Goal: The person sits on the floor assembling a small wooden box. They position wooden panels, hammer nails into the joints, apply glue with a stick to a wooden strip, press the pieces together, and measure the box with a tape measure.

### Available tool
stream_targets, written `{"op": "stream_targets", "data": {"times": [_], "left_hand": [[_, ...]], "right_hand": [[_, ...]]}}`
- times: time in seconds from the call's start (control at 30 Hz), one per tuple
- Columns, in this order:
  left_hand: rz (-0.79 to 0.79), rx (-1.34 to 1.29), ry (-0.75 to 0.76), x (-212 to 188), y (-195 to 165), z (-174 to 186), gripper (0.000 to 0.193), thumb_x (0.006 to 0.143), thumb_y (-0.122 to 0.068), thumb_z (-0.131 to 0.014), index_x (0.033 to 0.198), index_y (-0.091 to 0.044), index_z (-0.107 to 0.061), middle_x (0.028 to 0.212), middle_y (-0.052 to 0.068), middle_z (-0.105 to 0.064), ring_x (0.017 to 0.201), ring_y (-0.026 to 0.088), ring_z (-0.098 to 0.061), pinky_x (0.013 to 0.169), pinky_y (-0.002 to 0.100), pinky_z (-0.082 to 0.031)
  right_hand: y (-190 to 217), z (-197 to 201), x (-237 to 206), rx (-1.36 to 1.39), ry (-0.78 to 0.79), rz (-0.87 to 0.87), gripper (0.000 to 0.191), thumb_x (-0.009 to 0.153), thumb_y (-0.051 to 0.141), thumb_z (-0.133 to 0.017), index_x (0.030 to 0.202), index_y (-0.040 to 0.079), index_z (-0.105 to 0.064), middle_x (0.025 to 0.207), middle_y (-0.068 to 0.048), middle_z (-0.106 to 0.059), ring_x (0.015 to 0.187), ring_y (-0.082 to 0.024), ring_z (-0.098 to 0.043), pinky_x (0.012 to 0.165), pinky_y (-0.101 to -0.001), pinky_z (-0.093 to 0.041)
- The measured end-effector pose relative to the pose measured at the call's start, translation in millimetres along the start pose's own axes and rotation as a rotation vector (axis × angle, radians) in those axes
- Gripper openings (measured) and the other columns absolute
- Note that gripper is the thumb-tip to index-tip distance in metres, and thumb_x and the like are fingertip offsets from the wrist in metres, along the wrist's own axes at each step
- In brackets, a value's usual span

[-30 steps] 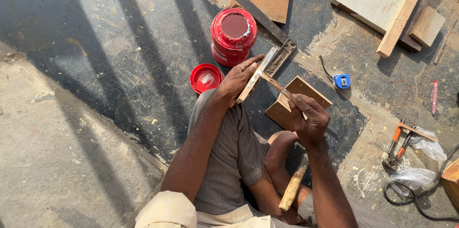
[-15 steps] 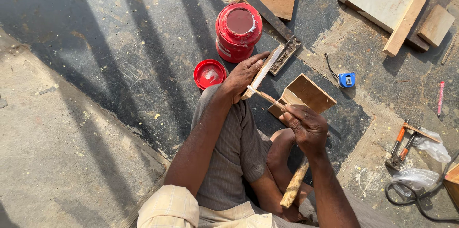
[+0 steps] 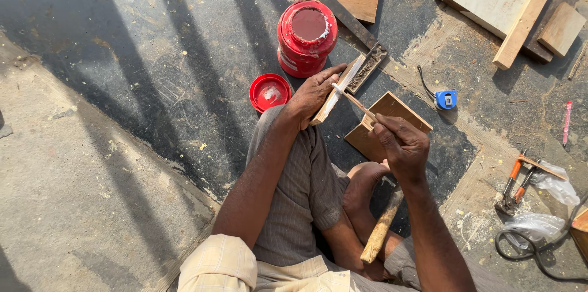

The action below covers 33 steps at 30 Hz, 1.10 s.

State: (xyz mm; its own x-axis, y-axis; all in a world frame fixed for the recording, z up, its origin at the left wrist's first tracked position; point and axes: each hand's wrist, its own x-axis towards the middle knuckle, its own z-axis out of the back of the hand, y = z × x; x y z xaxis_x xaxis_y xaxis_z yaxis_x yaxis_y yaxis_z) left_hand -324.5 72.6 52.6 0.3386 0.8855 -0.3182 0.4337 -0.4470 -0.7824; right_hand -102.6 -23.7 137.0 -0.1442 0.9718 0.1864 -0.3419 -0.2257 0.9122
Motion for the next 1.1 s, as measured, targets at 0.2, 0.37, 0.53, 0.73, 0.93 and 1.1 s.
{"op": "stream_targets", "data": {"times": [0.2,0.37,0.53,0.73,0.93,1.1], "left_hand": [[-0.009,0.018,-0.028,3,0,3,0.050,0.107,-0.036,-0.050,0.153,-0.013,-0.052,0.115,0.006,-0.072,0.087,0.003,-0.063,0.071,0.022,-0.057],[0.008,0.046,-0.013,2,0,2,0.050,0.107,-0.035,-0.049,0.152,-0.015,-0.052,0.108,0.003,-0.072,0.080,0.002,-0.059,0.065,0.021,-0.054],[0.027,0.046,0.026,-2,-4,-2,0.049,0.107,-0.035,-0.050,0.152,-0.017,-0.053,0.103,0.001,-0.070,0.077,0.001,-0.060,0.063,0.019,-0.053],[0.047,0.094,0.035,-3,-4,-2,0.050,0.106,-0.037,-0.050,0.152,-0.018,-0.053,0.094,-0.004,-0.070,0.071,-0.002,-0.062,0.057,0.017,-0.055],[0.062,0.001,0.089,-2,-6,-1,0.052,0.106,-0.037,-0.050,0.154,-0.015,-0.049,0.088,-0.001,-0.069,0.068,0.001,-0.062,0.055,0.019,-0.055],[0.054,0.061,0.086,-4,-10,-4,0.053,0.107,-0.036,-0.050,0.154,-0.014,-0.050,0.086,-0.003,-0.069,0.066,0.000,-0.062,0.054,0.018,-0.054]], "right_hand": [[10,-9,-31,-0.052,0.148,0.169,0.019,0.096,0.001,-0.071,0.115,-0.002,-0.072,0.112,-0.015,-0.074,0.098,-0.019,-0.076,0.083,-0.0276,-0.066],[4,5,-3,0.117,-0.145,-0.082,0.019,0.100,0.005,-0.071,0.118,-0.001,-0.073,0.105,-0.013,-0.076,0.094,-0.019,-0.077,0.082,-0.0289,-0.064],[7,26,42,-0.474,-0.127,0.336,0.017,0.098,0.006,-0.077,0.114,0.000,-0.076,0.109,-0.015,-0.076,0.103,-0.023,-0.075,0.087,-0.0357,-0.059],[3,24,44,-0.572,-0.194,0.433,0.015,0.100,0.005,-0.077,0.115,0.003,-0.077,0.109,-0.013,-0.075,0.098,-0.026,-0.075,0.085,-0.0363,-0.061],[-13,20,41,-0.717,-0.186,0.564,0.020,0.097,0.004,-0.077,0.117,0.001,-0.076,0.112,-0.014,-0.074,0.100,-0.029,-0.074,0.085,-0.0388,-0.061],[-9,26,52,-0.731,-0.126,0.630,0.022,0.094,0.004,-0.077,0.115,0.001,-0.076,0.109,-0.013,-0.074,0.098,-0.030,-0.074,0.085,-0.0401,-0.060]]}}
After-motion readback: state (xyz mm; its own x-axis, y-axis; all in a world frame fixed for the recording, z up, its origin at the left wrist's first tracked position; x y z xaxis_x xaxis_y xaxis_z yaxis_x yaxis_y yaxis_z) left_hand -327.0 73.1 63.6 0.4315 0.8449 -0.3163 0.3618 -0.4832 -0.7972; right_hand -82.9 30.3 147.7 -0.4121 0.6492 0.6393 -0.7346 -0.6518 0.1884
